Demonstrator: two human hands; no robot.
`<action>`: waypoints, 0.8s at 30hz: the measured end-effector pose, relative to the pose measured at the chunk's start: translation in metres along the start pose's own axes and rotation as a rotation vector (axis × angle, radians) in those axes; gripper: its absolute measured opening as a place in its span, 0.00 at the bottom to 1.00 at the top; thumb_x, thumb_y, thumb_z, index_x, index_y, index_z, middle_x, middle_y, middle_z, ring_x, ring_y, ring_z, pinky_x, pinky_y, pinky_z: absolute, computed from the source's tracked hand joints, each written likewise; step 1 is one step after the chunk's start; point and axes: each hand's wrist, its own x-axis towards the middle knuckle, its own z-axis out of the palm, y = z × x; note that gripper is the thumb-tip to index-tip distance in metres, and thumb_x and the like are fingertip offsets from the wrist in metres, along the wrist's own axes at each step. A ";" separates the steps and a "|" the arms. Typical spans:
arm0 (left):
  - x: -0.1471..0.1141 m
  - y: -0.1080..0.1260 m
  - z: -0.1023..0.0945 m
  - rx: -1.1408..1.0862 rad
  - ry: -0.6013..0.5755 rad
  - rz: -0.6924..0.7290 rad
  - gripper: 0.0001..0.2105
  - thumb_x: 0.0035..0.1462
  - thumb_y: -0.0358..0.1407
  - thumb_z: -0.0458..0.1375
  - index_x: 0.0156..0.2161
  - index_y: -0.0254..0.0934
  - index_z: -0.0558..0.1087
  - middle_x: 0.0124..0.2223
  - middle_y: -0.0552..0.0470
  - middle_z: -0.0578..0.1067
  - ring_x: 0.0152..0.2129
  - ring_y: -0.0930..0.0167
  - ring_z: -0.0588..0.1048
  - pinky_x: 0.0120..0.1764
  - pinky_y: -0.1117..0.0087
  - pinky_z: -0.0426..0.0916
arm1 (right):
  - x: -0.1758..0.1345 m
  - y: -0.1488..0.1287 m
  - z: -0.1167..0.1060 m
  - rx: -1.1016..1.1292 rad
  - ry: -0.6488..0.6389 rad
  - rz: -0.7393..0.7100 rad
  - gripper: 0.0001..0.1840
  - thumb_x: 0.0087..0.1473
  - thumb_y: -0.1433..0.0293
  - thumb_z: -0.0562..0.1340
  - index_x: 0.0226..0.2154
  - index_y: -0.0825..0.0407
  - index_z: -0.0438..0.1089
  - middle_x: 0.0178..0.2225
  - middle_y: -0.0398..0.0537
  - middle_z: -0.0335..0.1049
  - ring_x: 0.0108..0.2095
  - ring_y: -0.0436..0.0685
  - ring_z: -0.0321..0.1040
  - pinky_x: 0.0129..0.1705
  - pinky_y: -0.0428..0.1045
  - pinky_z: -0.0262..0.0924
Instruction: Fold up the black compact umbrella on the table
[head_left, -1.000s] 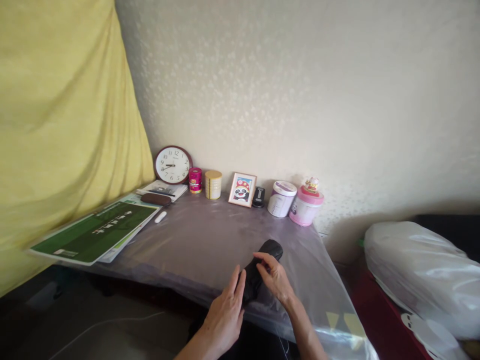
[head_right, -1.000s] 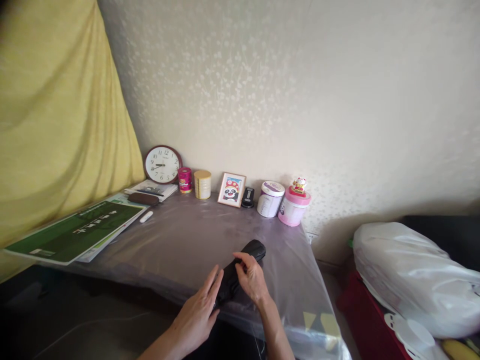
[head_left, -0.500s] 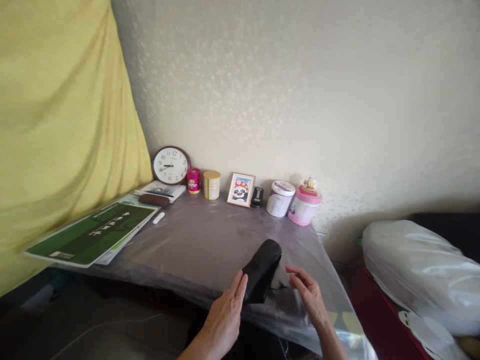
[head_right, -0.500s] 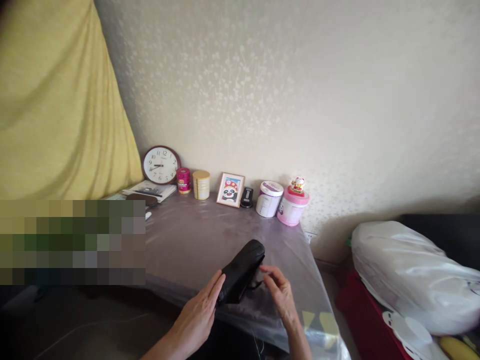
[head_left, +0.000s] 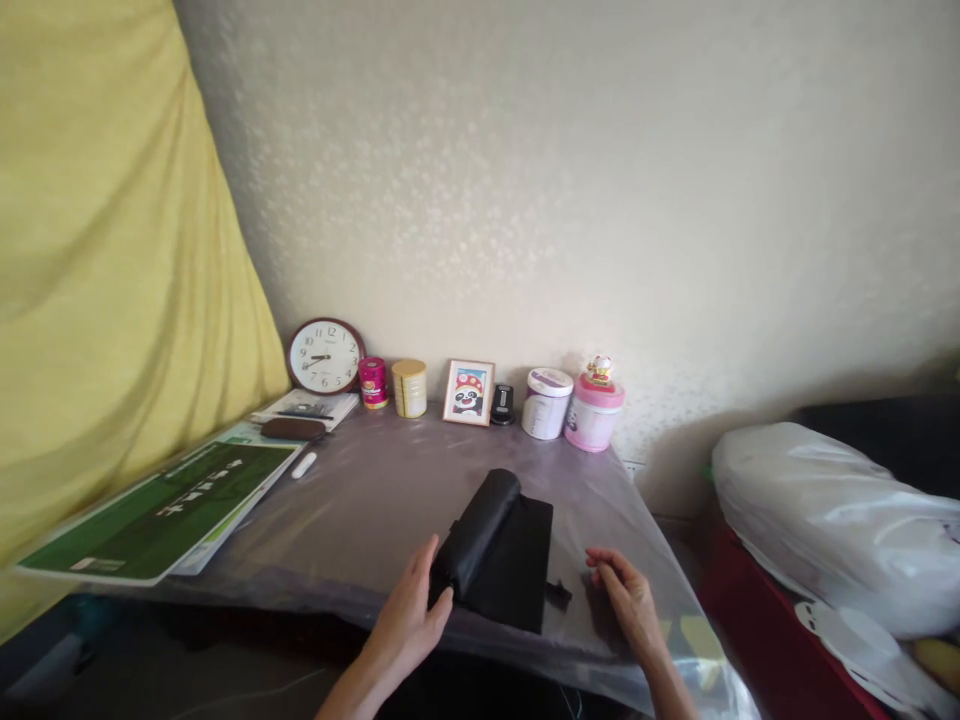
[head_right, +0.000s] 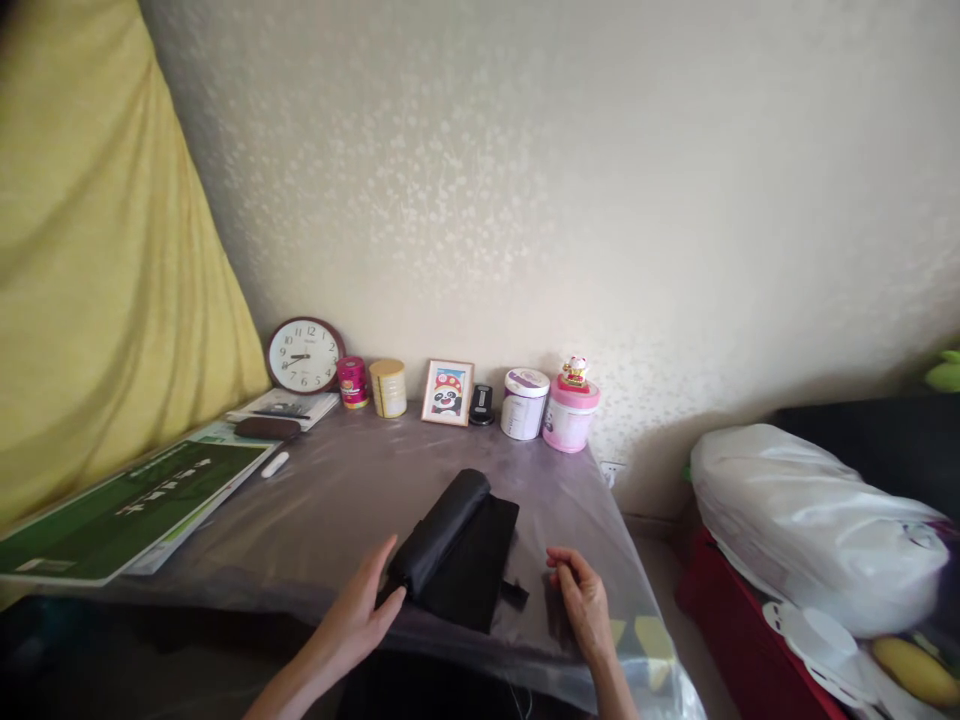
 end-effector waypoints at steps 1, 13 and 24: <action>0.001 -0.002 -0.001 0.108 0.033 0.062 0.29 0.54 0.34 0.46 0.61 0.35 0.45 0.62 0.41 0.53 0.54 0.65 0.62 0.51 0.66 0.62 | -0.001 -0.001 0.000 -0.005 0.002 -0.003 0.20 0.41 0.54 0.61 0.31 0.52 0.74 0.27 0.46 0.73 0.23 0.53 0.66 0.26 0.47 0.62; 0.014 0.014 -0.018 0.109 -0.127 0.018 0.37 0.44 0.27 0.47 0.62 0.38 0.41 0.49 0.44 0.69 0.32 0.73 0.73 0.32 0.74 0.66 | -0.003 -0.003 0.002 0.001 0.025 -0.046 0.18 0.43 0.57 0.58 0.29 0.52 0.74 0.25 0.45 0.72 0.23 0.52 0.65 0.26 0.47 0.61; 0.004 0.053 -0.017 0.011 0.035 0.212 0.20 0.47 0.35 0.51 0.48 0.38 0.61 0.41 0.47 0.72 0.38 0.67 0.73 0.41 0.66 0.65 | -0.006 -0.002 0.000 0.023 0.024 -0.110 0.18 0.44 0.58 0.56 0.29 0.53 0.73 0.25 0.47 0.71 0.24 0.56 0.66 0.29 0.50 0.62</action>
